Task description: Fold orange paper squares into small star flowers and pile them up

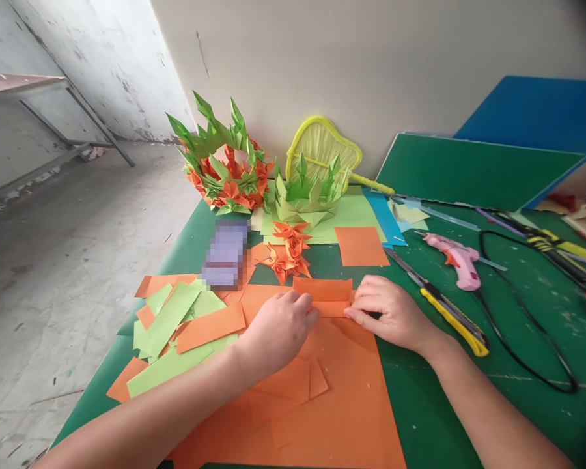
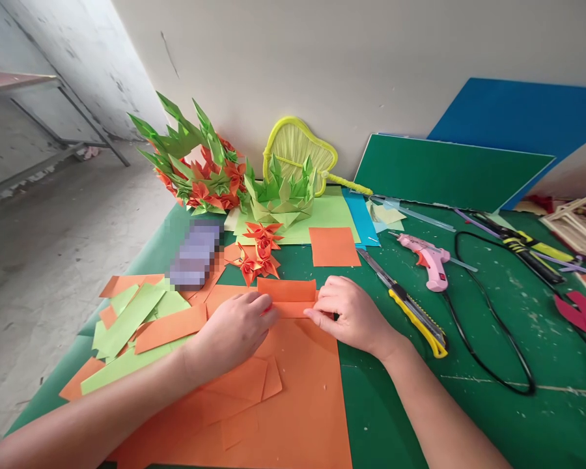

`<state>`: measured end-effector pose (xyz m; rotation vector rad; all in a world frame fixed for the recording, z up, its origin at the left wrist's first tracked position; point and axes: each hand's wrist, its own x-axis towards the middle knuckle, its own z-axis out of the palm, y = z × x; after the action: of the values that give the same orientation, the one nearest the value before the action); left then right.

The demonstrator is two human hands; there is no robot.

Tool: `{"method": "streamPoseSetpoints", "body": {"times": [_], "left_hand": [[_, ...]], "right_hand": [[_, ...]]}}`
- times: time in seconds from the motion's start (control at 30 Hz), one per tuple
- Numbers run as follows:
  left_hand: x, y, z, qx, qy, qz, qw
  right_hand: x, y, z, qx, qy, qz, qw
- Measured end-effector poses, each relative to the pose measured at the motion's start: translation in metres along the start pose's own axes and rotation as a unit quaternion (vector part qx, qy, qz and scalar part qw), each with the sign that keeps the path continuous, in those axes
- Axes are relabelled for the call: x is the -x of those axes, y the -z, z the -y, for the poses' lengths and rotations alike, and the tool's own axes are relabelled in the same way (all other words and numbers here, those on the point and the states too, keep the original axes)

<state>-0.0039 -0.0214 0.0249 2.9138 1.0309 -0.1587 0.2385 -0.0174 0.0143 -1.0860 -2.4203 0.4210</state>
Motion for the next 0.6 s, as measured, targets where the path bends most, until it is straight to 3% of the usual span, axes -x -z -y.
{"method": "streamPoseSetpoints", "body": {"times": [0.2,0.6], "left_hand": [[-0.001,-0.012,-0.003,0.023,-0.030,-0.050,0.998],[-0.001,-0.009,-0.008,0.104,-0.048,-0.045,0.992]], "right_hand": [[-0.006,-0.017,0.006,0.054,-0.021,-0.165,0.985],[-0.011,-0.030,0.003,0.104,-0.033,-0.154,0.982]]}}
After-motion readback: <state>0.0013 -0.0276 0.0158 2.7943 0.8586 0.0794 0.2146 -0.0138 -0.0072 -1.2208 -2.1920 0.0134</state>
